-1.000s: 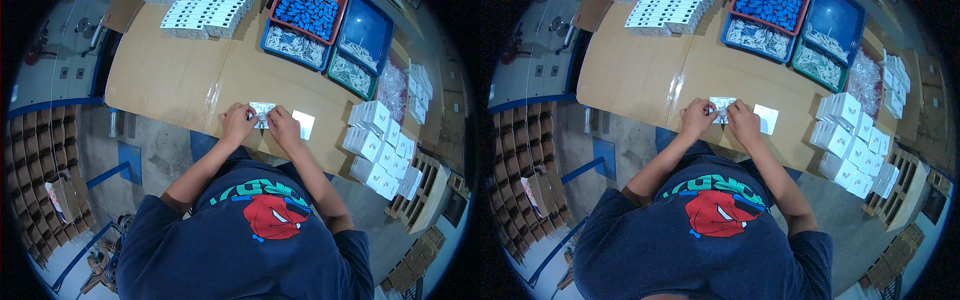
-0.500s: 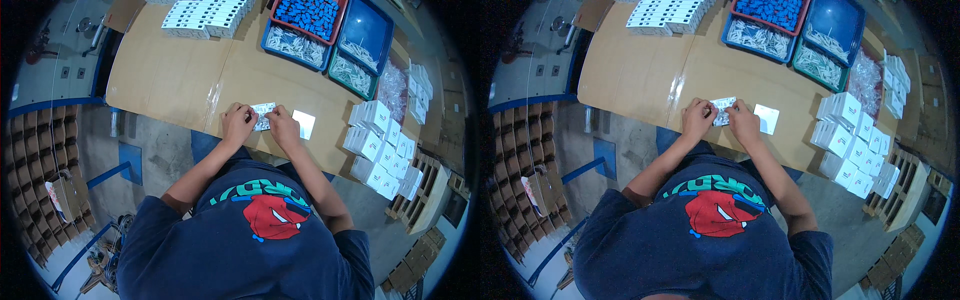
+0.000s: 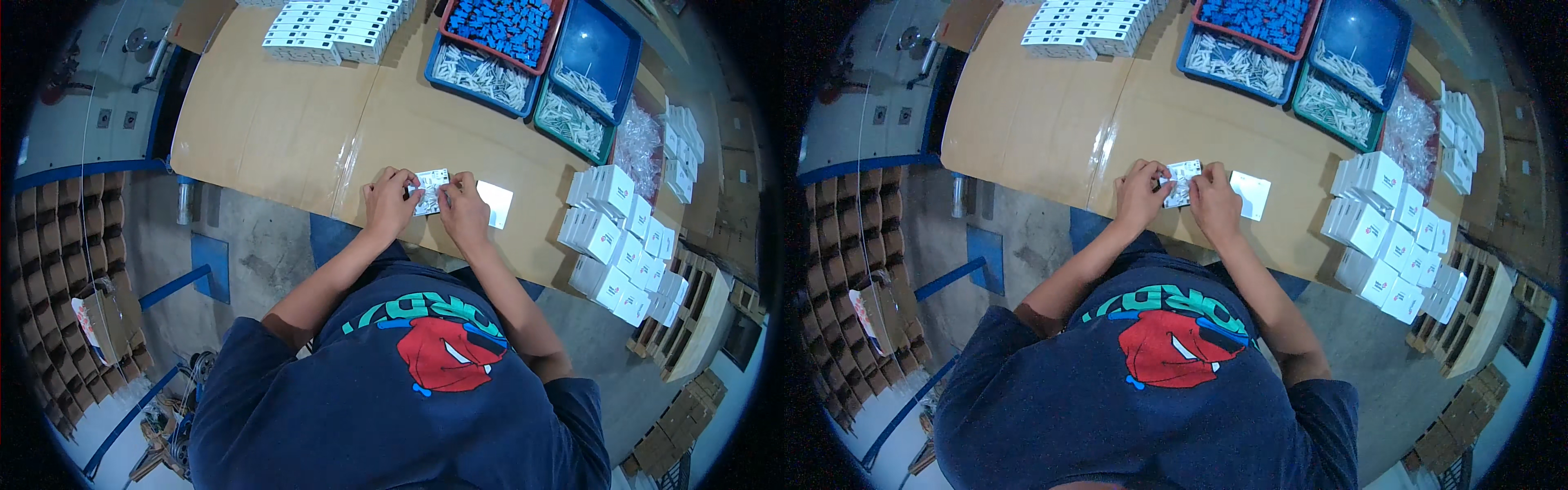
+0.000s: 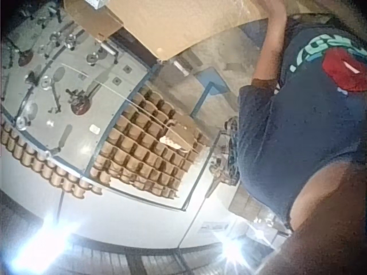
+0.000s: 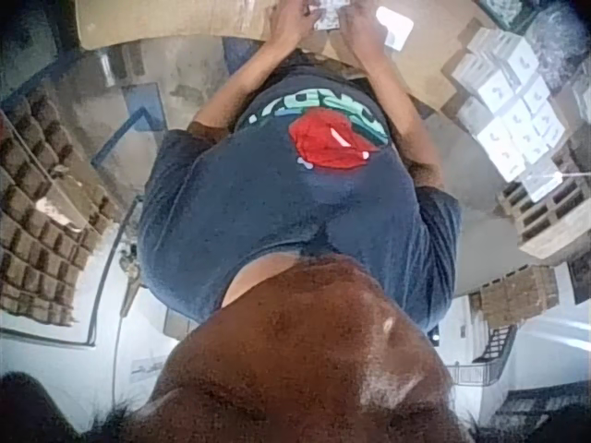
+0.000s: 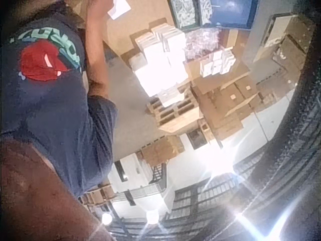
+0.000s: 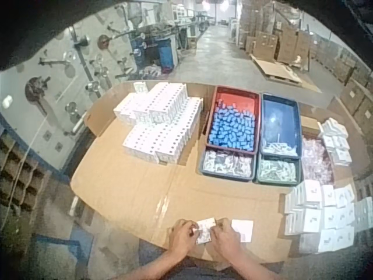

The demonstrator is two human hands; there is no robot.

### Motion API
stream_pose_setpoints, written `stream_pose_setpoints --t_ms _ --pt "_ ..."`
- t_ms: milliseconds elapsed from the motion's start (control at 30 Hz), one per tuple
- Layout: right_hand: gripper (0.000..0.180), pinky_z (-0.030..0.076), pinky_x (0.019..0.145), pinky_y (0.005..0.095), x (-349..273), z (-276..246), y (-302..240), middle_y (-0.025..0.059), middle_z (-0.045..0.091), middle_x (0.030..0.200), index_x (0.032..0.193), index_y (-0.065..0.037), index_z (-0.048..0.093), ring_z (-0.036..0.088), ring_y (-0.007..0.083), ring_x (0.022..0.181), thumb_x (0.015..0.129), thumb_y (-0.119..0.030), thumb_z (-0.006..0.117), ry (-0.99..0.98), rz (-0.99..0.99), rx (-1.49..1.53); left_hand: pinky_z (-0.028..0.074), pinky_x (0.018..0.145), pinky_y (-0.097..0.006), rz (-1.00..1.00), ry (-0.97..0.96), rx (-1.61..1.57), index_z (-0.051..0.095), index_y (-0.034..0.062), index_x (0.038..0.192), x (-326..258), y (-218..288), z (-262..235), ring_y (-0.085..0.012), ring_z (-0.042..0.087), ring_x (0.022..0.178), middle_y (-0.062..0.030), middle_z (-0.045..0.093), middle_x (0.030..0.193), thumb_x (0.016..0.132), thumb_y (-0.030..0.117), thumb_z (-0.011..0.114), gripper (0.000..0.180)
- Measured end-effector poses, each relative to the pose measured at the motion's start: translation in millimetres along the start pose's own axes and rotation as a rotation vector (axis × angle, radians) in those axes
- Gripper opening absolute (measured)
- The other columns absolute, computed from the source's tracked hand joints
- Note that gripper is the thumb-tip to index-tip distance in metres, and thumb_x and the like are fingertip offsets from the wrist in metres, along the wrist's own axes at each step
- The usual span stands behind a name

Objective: Packaging small blue components and other parts into small white cardboard boxes.

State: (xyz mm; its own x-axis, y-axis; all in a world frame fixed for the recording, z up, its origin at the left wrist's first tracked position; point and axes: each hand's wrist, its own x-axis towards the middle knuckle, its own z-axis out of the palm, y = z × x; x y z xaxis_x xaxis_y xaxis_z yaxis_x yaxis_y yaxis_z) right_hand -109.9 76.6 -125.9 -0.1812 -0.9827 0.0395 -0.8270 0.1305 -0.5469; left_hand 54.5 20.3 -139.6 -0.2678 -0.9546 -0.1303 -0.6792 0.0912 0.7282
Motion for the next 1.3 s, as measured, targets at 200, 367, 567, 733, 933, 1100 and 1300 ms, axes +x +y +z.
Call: stream_pose_setpoints --t_ms 200,367,567,733,933,1100,1300 --pt "0.014 0.057 0.067 0.0416 -2.1 -1.3 5.1 0.0080 0.060 0.112 0.099 -0.006 0.075 0.070 0.0280 0.084 0.089 -0.015 0.071 -0.073 0.020 0.081 0.034 0.089 -0.041 -0.030 -0.006 -0.014 0.074 0.0147 0.099 -3.7 -6.6 2.7 -0.0199 0.063 0.095 -0.0023 0.064 0.095 0.083 0.022 0.081 0.020" --pt "0.020 0.056 0.074 0.0410 -3.3 1.7 10.0 0.0088 0.058 0.115 0.108 -0.008 0.075 0.069 0.0280 0.087 0.089 -0.015 0.071 -0.090 0.161 0.218 0.032 0.089 -0.041 0.040 0.011 -0.029 0.074 0.0169 0.101 -5.7 -13.0 5.7 -0.0190 0.061 0.096 -0.0018 0.063 0.098 0.083 0.023 0.081 0.020" --pt "0.024 0.056 0.077 0.0410 -4.5 -3.2 8.0 0.0093 0.057 0.117 0.113 -0.008 0.074 0.068 0.0285 0.087 0.090 -0.012 0.068 -0.154 0.187 0.276 0.029 0.089 -0.040 0.079 -0.007 -0.022 0.073 0.0192 0.103 -5.6 -15.4 3.5 -0.0190 0.059 0.097 -0.0022 0.061 0.101 0.082 0.022 0.082 0.023" --pt "0.025 0.056 0.077 0.0417 -5.5 -10.4 2.5 0.0080 0.061 0.117 0.113 -0.007 0.075 0.070 0.0287 0.090 0.090 -0.010 0.066 -0.187 0.196 0.185 0.030 0.089 -0.040 0.030 -0.029 -0.051 0.073 0.0195 0.105 -4.8 -11.0 0.0 -0.0185 0.060 0.098 -0.0019 0.061 0.102 0.079 0.022 0.082 0.028" --pt "0.024 0.057 0.077 0.0431 -1.6 -12.0 4.5 0.0081 0.062 0.117 0.111 -0.006 0.075 0.070 0.0301 0.091 0.088 -0.012 0.068 -0.189 0.082 0.036 0.030 0.088 -0.040 0.053 -0.038 -0.024 0.071 0.0192 0.112 -6.0 -9.3 -2.9 -0.0180 0.061 0.101 -0.0014 0.063 0.104 0.080 0.026 0.081 0.034" --pt "0.023 0.056 0.073 0.0420 0.9 -11.0 13.4 0.0070 0.063 0.115 0.109 -0.008 0.074 0.070 0.0289 0.083 0.087 -0.015 0.071 -0.156 0.085 0.086 0.033 0.091 -0.042 0.142 -0.071 -0.021 0.065 0.0160 0.126 -8.1 -15.0 -10.5 -0.0209 0.060 0.106 -0.0046 0.062 0.116 0.078 0.035 0.084 0.056" --pt "0.031 0.056 0.069 0.0380 -1.2 -23.9 13.6 0.0043 0.062 0.118 0.116 -0.013 0.071 0.068 0.0228 0.073 0.085 -0.017 0.075 -0.138 0.048 0.110 0.033 0.106 -0.048 0.349 -0.031 0.152 0.049 0.0107 0.147 -14.1 -12.3 -24.7 -0.0315 0.047 0.131 -0.0115 0.052 0.137 0.065 0.044 0.092 0.098"
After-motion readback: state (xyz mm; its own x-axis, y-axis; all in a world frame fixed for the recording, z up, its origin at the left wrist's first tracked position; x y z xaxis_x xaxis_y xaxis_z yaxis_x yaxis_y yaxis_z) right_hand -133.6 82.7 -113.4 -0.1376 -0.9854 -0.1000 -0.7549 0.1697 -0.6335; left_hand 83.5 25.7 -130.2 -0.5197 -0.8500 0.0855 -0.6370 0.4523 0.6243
